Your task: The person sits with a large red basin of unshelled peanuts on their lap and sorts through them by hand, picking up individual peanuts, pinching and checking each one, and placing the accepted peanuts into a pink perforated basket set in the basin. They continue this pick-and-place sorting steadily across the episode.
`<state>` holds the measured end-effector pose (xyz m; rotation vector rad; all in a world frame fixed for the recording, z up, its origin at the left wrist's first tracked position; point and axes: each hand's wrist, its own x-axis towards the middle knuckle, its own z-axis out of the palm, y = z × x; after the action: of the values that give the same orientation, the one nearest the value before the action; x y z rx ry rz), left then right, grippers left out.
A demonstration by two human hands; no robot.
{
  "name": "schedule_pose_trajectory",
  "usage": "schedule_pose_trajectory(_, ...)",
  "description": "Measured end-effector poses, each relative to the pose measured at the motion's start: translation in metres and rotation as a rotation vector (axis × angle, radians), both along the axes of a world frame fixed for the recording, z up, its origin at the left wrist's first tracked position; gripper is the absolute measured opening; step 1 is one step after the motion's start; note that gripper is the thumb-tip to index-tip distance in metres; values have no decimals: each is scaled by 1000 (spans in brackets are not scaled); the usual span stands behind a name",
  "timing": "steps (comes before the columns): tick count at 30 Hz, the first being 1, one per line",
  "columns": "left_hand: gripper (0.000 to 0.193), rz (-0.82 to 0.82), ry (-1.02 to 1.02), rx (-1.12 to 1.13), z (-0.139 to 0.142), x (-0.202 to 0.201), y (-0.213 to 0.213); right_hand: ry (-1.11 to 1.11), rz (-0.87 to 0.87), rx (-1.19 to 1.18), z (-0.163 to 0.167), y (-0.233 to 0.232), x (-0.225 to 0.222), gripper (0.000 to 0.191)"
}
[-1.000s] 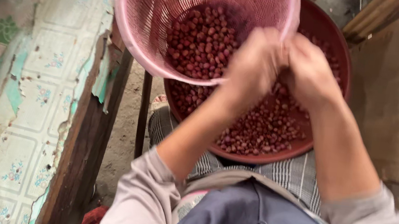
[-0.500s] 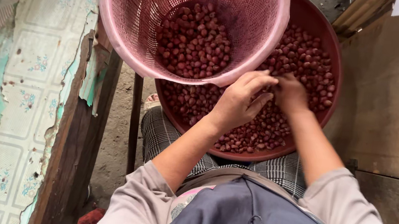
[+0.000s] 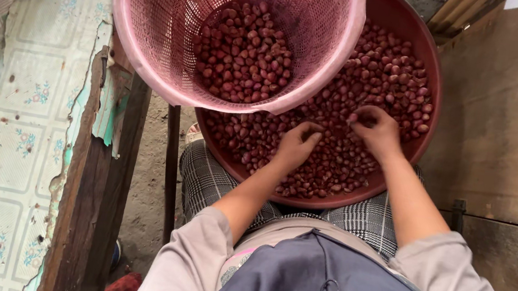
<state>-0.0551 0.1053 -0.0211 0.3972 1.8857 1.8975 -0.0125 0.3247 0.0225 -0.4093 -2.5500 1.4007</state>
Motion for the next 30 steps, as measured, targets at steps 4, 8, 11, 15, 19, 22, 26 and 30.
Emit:
schedule_pose_trajectory(4, 44, -91, -646, 422, -9, 0, 16, -140, 54, -634, 29, -9, 16, 36)
schedule_pose_trajectory(8, 41, -67, -1013, 489, -11, 7, 18, -167, 19, -502, 50, 5, 20, 51)
schedule_pose_trajectory(11, 32, -65, -1055, 463, -20, 8, 10, -68, -57, -6, 42, 22, 10, 44)
schedule_pose_trajectory(15, 31, -11, -997, 415, -34, 4, -2, -96, 128, 493, 7, 18, -7, 28)
schedule_pose_trajectory(19, 31, 10, -823, 352, -38, 1, -7, -204, 132, 685, -15, -3, -12, 31)
schedule_pose_trajectory(22, 30, 9, -757, 334, -35, -1, -13, -132, 98, 609, -16, -7, -12, 24)
schedule_pose_trajectory(26, 45, 17, -866, 482, -20, -7, -17, -88, 90, 633, -17, -1, -20, 24)
schedule_pose_trajectory(30, 80, -18, -976, 539, 2, -7, -19, -183, 70, 841, -24, -10, -34, 22)
